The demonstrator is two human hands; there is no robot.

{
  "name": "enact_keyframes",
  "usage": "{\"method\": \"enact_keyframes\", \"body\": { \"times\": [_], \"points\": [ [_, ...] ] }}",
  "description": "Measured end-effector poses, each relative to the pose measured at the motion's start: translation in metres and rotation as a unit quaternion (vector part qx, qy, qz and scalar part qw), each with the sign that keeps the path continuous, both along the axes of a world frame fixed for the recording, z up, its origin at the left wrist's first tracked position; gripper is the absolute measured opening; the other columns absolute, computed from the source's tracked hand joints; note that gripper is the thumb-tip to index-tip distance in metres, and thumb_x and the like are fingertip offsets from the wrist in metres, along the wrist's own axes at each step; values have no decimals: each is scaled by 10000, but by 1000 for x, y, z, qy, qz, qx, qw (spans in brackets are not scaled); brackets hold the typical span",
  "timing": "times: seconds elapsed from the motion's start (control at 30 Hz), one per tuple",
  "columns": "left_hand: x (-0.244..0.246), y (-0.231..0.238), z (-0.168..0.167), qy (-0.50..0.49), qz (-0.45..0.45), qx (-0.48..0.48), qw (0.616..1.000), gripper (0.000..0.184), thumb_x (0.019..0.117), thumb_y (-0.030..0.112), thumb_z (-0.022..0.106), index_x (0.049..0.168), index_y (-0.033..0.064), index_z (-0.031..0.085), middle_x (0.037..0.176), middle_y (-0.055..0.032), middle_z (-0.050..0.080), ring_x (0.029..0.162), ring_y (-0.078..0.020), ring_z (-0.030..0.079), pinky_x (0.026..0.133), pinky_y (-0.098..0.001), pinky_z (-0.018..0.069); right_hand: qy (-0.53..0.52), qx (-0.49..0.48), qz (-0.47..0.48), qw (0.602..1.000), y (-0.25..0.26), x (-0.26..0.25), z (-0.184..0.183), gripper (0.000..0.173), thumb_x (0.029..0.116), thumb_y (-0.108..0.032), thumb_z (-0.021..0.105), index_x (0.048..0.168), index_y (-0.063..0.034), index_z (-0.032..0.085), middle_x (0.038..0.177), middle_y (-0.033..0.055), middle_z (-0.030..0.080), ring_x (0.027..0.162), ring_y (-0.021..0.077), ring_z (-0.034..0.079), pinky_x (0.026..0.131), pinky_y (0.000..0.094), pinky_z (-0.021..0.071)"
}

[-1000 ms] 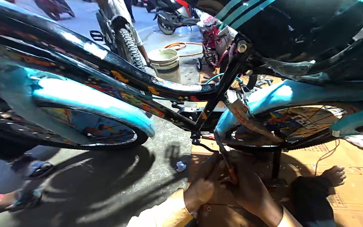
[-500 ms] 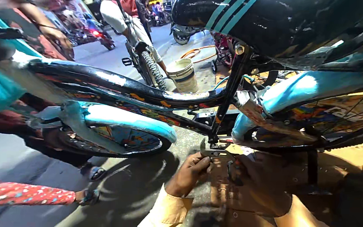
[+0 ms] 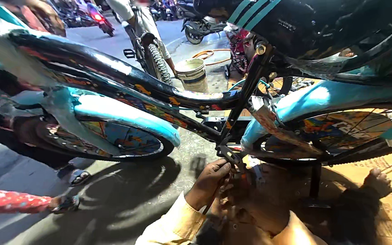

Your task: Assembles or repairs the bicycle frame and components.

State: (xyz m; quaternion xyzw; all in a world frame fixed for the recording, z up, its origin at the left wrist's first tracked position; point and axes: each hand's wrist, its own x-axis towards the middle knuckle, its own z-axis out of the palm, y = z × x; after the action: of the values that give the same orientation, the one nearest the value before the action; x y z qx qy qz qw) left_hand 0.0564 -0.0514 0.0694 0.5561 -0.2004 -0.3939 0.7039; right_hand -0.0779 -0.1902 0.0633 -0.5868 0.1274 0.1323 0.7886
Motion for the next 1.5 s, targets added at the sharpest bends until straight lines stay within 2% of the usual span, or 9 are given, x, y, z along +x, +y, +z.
{"method": "enact_keyframes", "body": {
  "times": [0.17, 0.43, 0.6, 0.67, 0.73, 0.8, 1.27, 1.33, 1.5],
  "points": [
    [-3, -32, 5, 7, 20, 66, 998, 254, 1076, 251, 523, 1202, 81, 662, 795, -21, 608, 596, -77, 524, 534, -219, 461, 22, 117, -55, 991, 12, 5, -10, 299, 972, -14, 533, 1264, 19, 585, 1144, 170, 706, 984, 289, 724, 811, 444, 633],
    [28, -31, 27, -89, -57, 237, 966, 379, 1071, 290, 501, 1434, 203, 562, 884, -83, 658, 630, -154, 629, 571, -338, 558, -67, 163, -86, 981, 13, 24, -9, 373, 875, -69, 680, 1222, 7, 566, 1118, 136, 708, 1035, 260, 712, 920, 450, 609],
    [43, -33, 35, -235, -101, 307, 916, 446, 1054, 264, 464, 1494, 231, 529, 1301, -92, 667, 1134, -234, 668, 970, -531, 539, -11, 143, -143, 979, 22, 38, -4, 372, 879, 4, 548, 1249, 23, 509, 1077, 196, 701, 936, 287, 724, 786, 437, 633],
    [48, -28, 41, -271, -94, 281, 916, 379, 1044, 218, 479, 1393, 175, 620, 1160, -106, 702, 1012, -242, 683, 881, -518, 551, 20, 104, -140, 984, 17, 40, 1, 322, 955, 2, 493, 1273, 3, 542, 980, 150, 698, 791, 217, 701, 671, 364, 616],
    [53, -17, 40, -242, -94, 211, 942, 276, 1059, 233, 510, 1197, 96, 705, 863, -62, 657, 698, -151, 593, 646, -356, 505, 19, 52, -92, 994, 8, 37, -1, 322, 954, -32, 479, 1250, -35, 607, 806, 56, 650, 564, 85, 567, 489, 232, 485],
    [57, -10, 32, -165, -114, 133, 971, 293, 1074, 277, 522, 1145, 63, 709, 783, -28, 629, 586, -86, 527, 541, -247, 451, 31, 30, -30, 999, -1, 33, 4, 286, 987, -55, 480, 1249, -55, 594, 792, 52, 656, 492, 57, 513, 428, 197, 429],
    [49, -8, 15, 3, -177, 79, 981, 250, 1067, 274, 548, 1104, 51, 656, 709, -6, 588, 534, -54, 532, 534, -206, 496, 68, 23, 46, 996, -14, 16, 7, 373, 1006, -125, 493, 1359, -80, 602, 705, 49, 628, 496, 78, 545, 459, 224, 479],
    [51, -1, 18, 3, -212, 47, 976, 244, 1068, 212, 537, 1214, 49, 647, 779, -26, 623, 558, -57, 547, 534, -205, 504, 66, -28, 70, 995, -24, 10, 6, 400, 998, -159, 524, 1387, -127, 608, 713, 43, 615, 489, 84, 530, 446, 235, 474],
    [47, 13, 4, 37, -260, -40, 964, 203, 1040, 253, 529, 1048, 125, 686, 761, 17, 649, 614, -39, 593, 575, -213, 523, 88, -75, 97, 989, -34, 0, 20, 347, 992, -263, 598, 1323, -160, 606, 703, 26, 631, 473, 78, 536, 427, 217, 460]
  ]
}}
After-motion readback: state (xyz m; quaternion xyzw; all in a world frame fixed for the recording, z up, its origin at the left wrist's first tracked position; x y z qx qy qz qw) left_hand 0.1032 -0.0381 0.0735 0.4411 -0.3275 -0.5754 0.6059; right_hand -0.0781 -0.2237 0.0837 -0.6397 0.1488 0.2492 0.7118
